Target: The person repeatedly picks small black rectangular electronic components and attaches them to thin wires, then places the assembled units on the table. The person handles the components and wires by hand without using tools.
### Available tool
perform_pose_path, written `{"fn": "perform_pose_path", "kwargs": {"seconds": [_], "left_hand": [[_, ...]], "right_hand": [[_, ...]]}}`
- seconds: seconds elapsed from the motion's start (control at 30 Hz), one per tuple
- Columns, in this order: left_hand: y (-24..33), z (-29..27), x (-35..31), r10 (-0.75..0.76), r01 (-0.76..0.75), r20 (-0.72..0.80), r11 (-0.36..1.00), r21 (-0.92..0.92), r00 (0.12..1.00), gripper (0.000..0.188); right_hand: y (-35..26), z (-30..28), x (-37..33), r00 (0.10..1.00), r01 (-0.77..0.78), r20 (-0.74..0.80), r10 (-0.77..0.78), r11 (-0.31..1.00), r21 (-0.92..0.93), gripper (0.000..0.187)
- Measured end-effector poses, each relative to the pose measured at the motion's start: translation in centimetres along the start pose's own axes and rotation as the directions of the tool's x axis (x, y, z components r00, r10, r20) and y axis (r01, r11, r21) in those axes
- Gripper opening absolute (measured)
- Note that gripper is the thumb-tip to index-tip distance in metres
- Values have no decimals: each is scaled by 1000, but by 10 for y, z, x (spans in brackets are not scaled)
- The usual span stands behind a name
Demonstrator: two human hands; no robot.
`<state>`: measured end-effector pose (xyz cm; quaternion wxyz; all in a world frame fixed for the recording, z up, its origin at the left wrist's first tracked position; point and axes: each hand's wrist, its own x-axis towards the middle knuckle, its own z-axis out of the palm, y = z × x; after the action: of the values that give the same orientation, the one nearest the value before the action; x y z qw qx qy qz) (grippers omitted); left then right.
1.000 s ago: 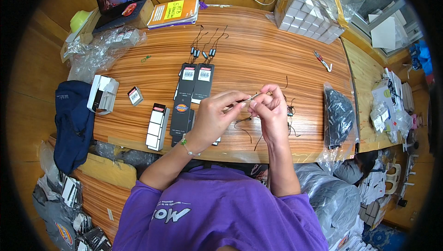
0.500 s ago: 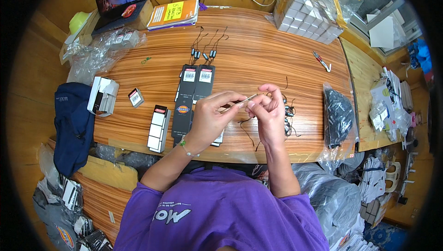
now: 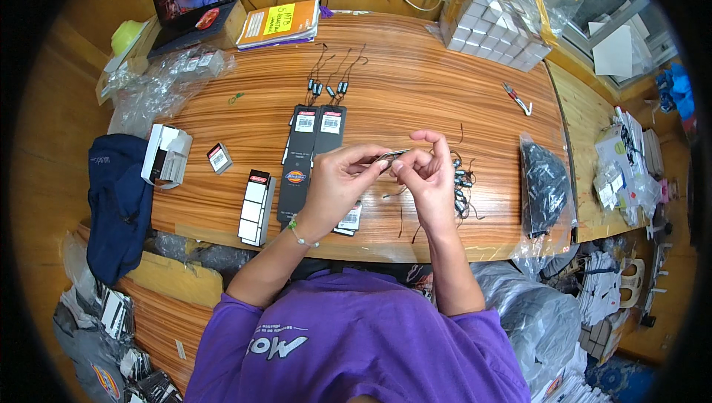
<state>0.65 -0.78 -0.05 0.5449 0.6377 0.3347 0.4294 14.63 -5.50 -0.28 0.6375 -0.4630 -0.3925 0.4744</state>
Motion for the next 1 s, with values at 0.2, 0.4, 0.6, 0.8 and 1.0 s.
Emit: {"fn": "perform_pose_path", "kwargs": {"seconds": [0.2,0.4,0.6,0.8,1.0], "left_hand": [[3,1,0,-3,3,-2,1000,21,1000,16],[8,-1,0,30,-34,30,992,125,999,17],[11,-1,-1,70,-85,74,972,218,995,19],[9,-1,-4,60,-72,66,976,205,996,19],[8,-6,-2,9,-23,99,989,145,995,17]], "right_hand": [[-1,0,1,1000,-12,-17,13,999,52,39],[1,-2,3,997,-65,-19,69,986,155,37],[5,0,0,998,-9,-56,13,997,70,35],[3,-2,0,999,47,-9,-50,983,-177,34],[-10,-5,-1,988,145,32,-153,819,-555,17]]}}
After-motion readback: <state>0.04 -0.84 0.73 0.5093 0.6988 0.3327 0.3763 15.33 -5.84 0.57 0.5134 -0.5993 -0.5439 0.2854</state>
